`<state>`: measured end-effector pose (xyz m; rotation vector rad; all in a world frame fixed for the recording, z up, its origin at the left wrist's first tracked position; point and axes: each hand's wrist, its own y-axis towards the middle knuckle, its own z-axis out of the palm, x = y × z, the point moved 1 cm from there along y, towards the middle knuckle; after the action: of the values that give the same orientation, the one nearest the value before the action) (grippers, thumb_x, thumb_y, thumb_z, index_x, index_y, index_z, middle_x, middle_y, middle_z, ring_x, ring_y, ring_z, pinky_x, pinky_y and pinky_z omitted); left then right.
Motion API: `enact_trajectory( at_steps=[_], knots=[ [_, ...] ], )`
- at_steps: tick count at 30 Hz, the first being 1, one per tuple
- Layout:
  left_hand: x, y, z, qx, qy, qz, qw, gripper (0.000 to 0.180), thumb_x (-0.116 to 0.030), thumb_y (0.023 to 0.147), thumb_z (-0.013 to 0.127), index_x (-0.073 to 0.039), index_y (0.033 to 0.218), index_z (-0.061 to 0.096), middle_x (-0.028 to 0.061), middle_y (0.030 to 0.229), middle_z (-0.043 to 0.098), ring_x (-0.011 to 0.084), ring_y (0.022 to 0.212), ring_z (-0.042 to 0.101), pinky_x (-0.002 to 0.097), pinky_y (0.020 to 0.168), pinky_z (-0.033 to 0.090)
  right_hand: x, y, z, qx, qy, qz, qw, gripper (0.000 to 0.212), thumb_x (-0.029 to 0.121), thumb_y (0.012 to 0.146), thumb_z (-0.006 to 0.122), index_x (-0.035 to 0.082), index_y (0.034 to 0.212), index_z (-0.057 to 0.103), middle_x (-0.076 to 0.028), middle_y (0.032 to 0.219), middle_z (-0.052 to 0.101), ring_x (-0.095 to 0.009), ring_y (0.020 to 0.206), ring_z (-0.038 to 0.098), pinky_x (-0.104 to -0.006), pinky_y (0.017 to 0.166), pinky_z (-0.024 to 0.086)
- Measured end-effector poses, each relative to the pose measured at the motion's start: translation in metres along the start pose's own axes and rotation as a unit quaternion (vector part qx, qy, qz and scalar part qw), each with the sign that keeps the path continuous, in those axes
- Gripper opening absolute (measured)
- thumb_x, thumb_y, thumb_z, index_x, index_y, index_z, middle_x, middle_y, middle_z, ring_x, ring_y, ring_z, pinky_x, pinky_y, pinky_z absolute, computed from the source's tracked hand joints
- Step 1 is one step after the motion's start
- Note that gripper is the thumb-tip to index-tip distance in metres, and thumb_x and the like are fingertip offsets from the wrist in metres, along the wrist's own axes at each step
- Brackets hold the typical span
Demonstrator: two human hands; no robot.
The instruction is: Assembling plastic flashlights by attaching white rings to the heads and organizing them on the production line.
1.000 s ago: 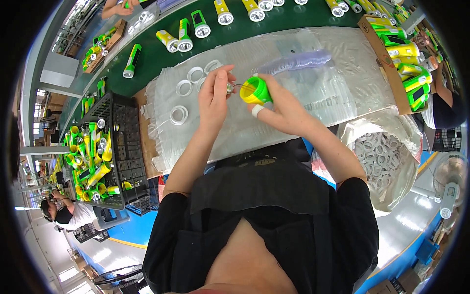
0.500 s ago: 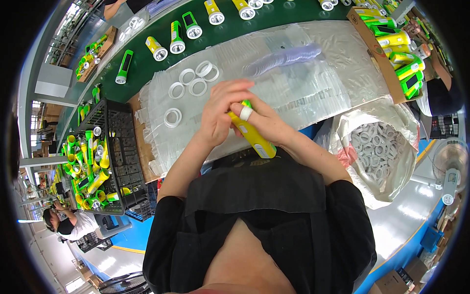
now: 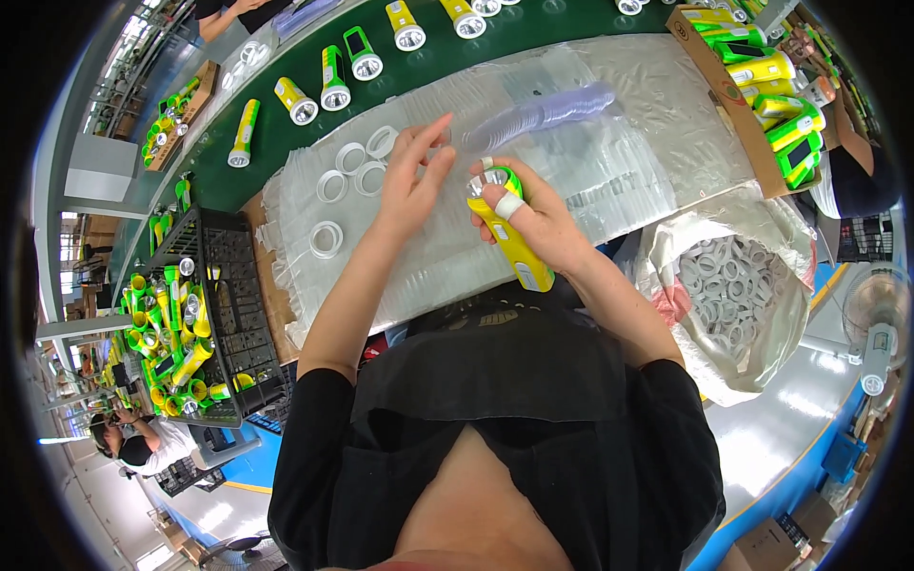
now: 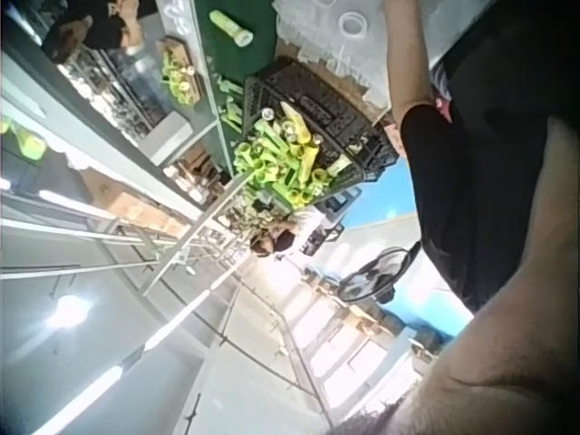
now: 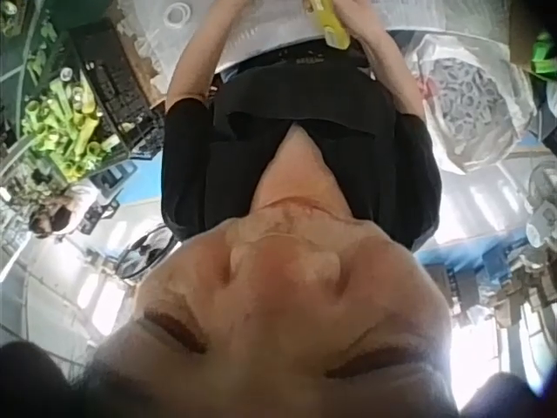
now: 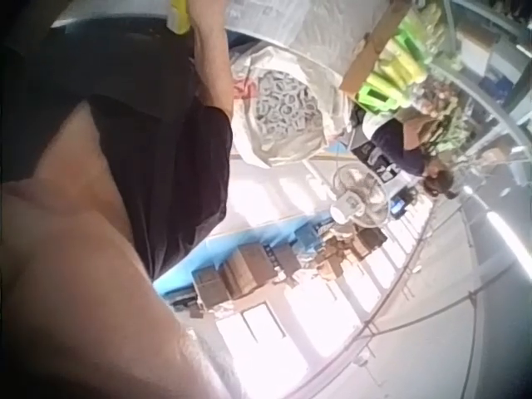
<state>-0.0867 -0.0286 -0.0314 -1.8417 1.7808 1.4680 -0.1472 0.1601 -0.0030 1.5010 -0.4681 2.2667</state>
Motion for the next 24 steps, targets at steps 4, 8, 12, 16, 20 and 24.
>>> enact_trajectory(
  at_steps=[4, 8, 12, 16, 20, 24],
  knots=[
    [-0.057, -0.03, -0.019, 0.041, 0.011, 0.093, 0.995, 0.042, -0.032, 0.1, 0.043, -0.006, 0.128, 0.059, 0.0134, 0.114, 0.05, 0.026, 0.108, 0.045, 0.0339, 0.092, 0.039, 0.002, 0.004, 0.017, 0.053, -0.033, -0.004, 0.998, 0.041, 0.032, 0.097, 0.053, 0.004, 0.125, 0.045, -0.009, 0.088, 0.058, -0.015, 0.073, 0.057, -0.029, 0.066, 0.047],
    [-0.058, -0.045, -0.028, 0.0, 0.005, 0.107, 0.994, 0.041, -0.027, 0.1, 0.039, -0.001, 0.123, 0.061, 0.0127, 0.115, 0.052, 0.0266, 0.107, 0.046, 0.0361, 0.094, 0.039, -0.008, 0.012, 0.029, 0.116, -0.056, -0.006, 0.992, 0.037, 0.028, 0.097, 0.054, 0.005, 0.125, 0.045, -0.007, 0.091, 0.058, -0.014, 0.072, 0.058, -0.0288, 0.066, 0.048],
    [-0.053, -0.056, -0.028, -0.054, -0.046, 0.069, 0.995, 0.037, -0.021, 0.096, 0.042, -0.003, 0.122, 0.062, 0.0134, 0.116, 0.055, 0.032, 0.111, 0.046, 0.0405, 0.098, 0.035, -0.021, 0.022, 0.045, 0.163, 0.018, -0.013, 0.986, 0.035, 0.029, 0.097, 0.052, 0.007, 0.124, 0.045, -0.008, 0.093, 0.057, -0.016, 0.073, 0.058, -0.0301, 0.066, 0.048],
    [-0.051, -0.05, -0.038, -0.075, -0.01, 0.091, 0.993, 0.036, -0.02, 0.095, 0.042, -0.004, 0.121, 0.061, 0.0148, 0.126, 0.053, 0.0337, 0.118, 0.045, 0.0407, 0.101, 0.034, -0.018, 0.029, 0.054, 0.12, 0.046, 0.011, 0.992, 0.034, 0.029, 0.098, 0.051, 0.008, 0.124, 0.045, -0.008, 0.094, 0.057, -0.017, 0.074, 0.057, -0.0307, 0.065, 0.048],
    [-0.031, -0.042, -0.063, -0.191, 0.1, 0.034, 0.976, 0.044, -0.024, 0.09, 0.061, -0.004, 0.128, 0.053, 0.0172, 0.129, 0.051, 0.0339, 0.119, 0.047, 0.0401, 0.099, 0.037, -0.011, 0.054, 0.044, 0.142, 0.01, -0.12, 0.982, 0.035, 0.03, 0.097, 0.053, 0.008, 0.123, 0.045, -0.007, 0.09, 0.058, -0.015, 0.072, 0.057, -0.0293, 0.064, 0.048],
    [0.016, -0.049, -0.076, -0.031, 0.409, -0.058, 0.91, 0.041, -0.031, 0.082, 0.069, -0.003, 0.111, 0.06, 0.014, 0.114, 0.059, 0.032, 0.104, 0.054, 0.0439, 0.086, 0.044, -0.019, 0.071, 0.042, 0.094, -0.062, -0.174, 0.978, 0.033, 0.022, 0.094, 0.057, 0.007, 0.122, 0.047, -0.006, 0.084, 0.058, -0.013, 0.069, 0.056, -0.0265, 0.064, 0.047]
  ],
)
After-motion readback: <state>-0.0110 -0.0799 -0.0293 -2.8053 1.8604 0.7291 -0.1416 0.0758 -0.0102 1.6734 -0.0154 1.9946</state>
